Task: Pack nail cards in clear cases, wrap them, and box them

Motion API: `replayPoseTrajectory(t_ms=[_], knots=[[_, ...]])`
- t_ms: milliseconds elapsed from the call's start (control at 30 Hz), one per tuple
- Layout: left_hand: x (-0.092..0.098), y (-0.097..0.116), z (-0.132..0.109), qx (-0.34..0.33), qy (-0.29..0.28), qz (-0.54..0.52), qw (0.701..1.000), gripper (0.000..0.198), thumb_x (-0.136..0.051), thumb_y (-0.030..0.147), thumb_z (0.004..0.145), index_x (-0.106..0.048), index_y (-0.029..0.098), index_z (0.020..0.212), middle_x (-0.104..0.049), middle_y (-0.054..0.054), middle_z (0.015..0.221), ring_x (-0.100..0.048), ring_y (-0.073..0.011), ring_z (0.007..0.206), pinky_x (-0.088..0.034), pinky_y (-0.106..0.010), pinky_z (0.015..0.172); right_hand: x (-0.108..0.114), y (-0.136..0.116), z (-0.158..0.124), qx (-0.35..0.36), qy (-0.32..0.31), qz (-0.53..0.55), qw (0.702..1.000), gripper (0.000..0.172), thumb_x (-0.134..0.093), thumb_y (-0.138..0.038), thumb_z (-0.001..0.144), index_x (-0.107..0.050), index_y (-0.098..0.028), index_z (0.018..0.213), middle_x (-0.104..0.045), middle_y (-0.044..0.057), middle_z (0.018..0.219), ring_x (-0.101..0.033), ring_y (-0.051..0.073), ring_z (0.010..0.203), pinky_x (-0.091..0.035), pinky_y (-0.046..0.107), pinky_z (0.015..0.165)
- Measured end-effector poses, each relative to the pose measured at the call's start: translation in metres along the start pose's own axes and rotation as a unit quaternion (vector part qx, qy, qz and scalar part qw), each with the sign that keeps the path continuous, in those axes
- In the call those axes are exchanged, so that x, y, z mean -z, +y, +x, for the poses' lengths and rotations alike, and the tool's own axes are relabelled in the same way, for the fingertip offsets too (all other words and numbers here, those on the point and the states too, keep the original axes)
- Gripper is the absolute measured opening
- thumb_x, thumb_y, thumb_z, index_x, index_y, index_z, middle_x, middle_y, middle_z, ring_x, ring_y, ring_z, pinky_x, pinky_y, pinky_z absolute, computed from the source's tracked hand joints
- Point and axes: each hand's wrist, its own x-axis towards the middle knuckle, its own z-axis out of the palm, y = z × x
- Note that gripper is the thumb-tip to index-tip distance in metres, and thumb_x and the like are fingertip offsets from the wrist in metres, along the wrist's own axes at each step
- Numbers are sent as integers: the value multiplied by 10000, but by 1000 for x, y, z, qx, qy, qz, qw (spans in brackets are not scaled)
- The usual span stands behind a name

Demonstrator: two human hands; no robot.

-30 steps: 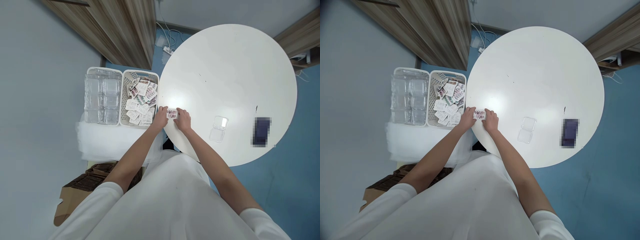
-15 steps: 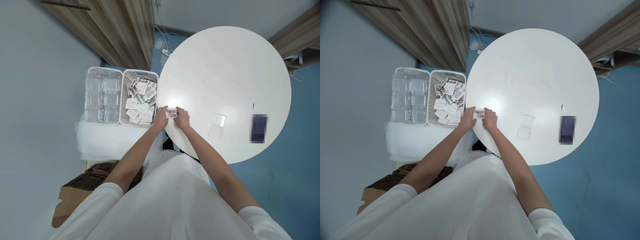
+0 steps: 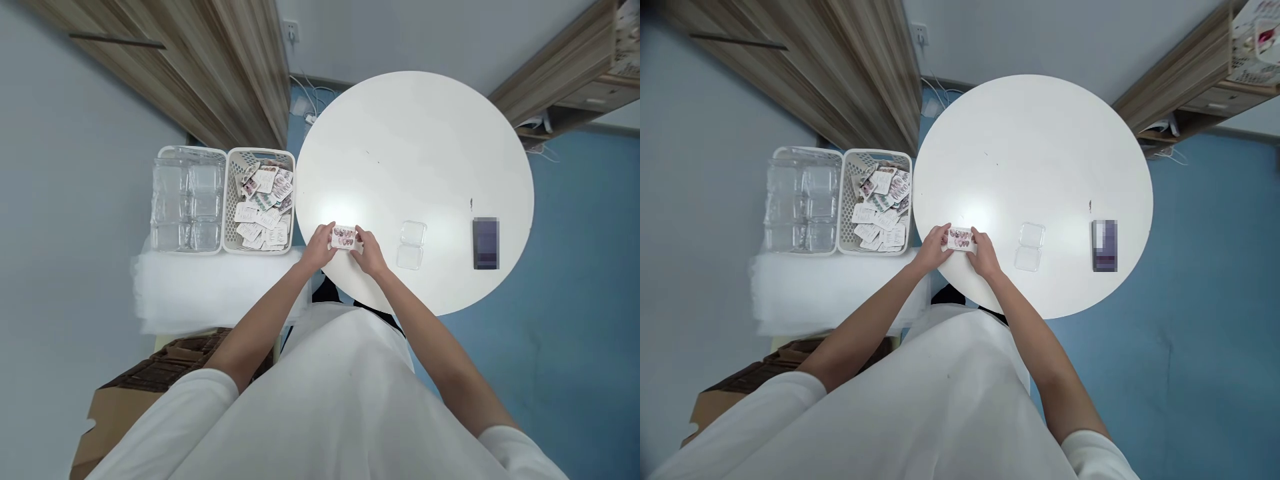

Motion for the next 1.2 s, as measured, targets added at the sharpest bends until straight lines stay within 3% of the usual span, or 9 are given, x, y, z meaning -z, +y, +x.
replayPoseTrajectory(t_ms=[233,367,500,833,1200], knots=[[-36,36,-11,-61,-45,-9,997,633,-605,166,697,-339,198,1271,-480,-53,991,-517,-143,818,-468,-315,790,39,25,-52,-23,12,3,1000,645,-507,-216,766,-222,-274,1342,-467,63,1050,-495,194,940,-445,394,806],[-63,62,-14,-81,-90,27,992,612,-622,258,701,-367,213,1256,-488,-61,1021,-516,-171,867,-469,-332,782,68,54,-82,-31,7,4,999,628,-523,-254,768,-245,-288,1330,-482,59,1040,-503,201,937,-446,409,808],[-91,85,-9,-103,-91,100,985,607,-635,307,686,-400,190,1234,-479,-83,1059,-474,-214,966,-442,-363,832,92,84,-99,-24,6,-38,999,606,-545,-302,754,-297,-274,1306,-467,79,1093,-453,238,1044,-425,434,844],[-134,109,12,-61,-85,215,971,593,-650,339,666,-427,229,1204,-442,-102,1161,-393,-276,1093,-376,-426,870,117,138,-88,32,4,-111,993,597,-595,-339,708,-379,-230,1254,-430,111,1214,-390,282,1127,-377,460,887],[-143,107,26,-21,-121,226,966,617,-633,305,697,-371,254,1253,-448,-99,1155,-421,-265,1053,-380,-398,829,117,150,-74,33,-18,-149,988,604,-590,-341,722,-371,-223,1272,-476,108,1194,-395,286,1109,-359,433,867]])
